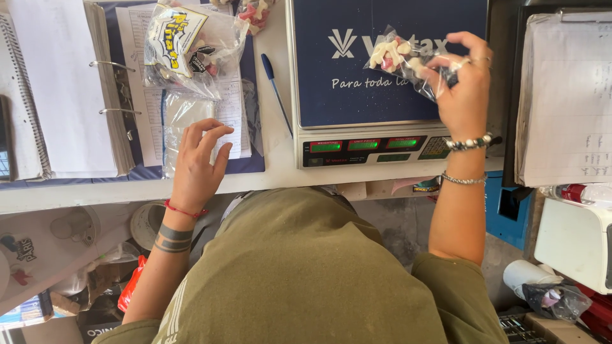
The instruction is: Packaging and weighing small candies into plastic bags at a service counter.
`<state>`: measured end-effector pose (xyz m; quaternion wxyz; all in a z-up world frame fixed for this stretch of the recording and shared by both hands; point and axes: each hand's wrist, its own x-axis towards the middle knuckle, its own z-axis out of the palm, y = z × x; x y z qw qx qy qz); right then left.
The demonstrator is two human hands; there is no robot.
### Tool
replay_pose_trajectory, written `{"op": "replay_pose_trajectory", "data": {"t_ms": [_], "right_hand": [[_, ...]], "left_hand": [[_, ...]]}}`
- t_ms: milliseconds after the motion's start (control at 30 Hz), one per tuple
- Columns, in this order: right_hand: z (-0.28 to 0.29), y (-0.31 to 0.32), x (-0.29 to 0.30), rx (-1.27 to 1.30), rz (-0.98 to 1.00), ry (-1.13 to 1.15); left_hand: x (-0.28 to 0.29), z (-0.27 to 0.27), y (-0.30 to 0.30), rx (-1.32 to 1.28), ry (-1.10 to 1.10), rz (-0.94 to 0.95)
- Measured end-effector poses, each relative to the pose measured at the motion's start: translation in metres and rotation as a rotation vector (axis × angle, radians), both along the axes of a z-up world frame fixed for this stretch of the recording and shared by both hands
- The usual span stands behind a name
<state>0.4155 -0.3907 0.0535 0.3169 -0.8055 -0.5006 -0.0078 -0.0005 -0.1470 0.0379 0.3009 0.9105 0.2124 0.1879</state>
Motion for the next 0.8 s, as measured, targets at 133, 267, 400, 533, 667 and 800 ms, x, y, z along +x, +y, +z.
{"op": "replay_pose_trajectory", "data": {"t_ms": [133,267,400,533,667,800], "right_hand": [[0.019,-0.029,-0.011,0.104,-0.008,-0.03],[0.02,-0.057,-0.012,0.12,-0.049,-0.014],[0.017,-0.066,-0.017,0.138,-0.096,0.022],[0.015,-0.069,-0.018,0.167,-0.116,-0.01],[0.015,-0.08,-0.012,0.145,-0.087,-0.027],[0.007,-0.099,-0.006,0.213,-0.095,0.019]], "left_hand": [[0.0,0.004,0.001,0.014,0.006,-0.003],[0.001,0.005,0.002,0.014,0.008,-0.009],[0.004,0.003,0.001,0.013,-0.011,-0.033],[0.006,0.004,0.002,0.025,-0.019,-0.041],[0.002,0.004,0.004,0.03,-0.026,-0.034],[-0.005,0.003,0.005,0.019,-0.037,-0.015]]}}
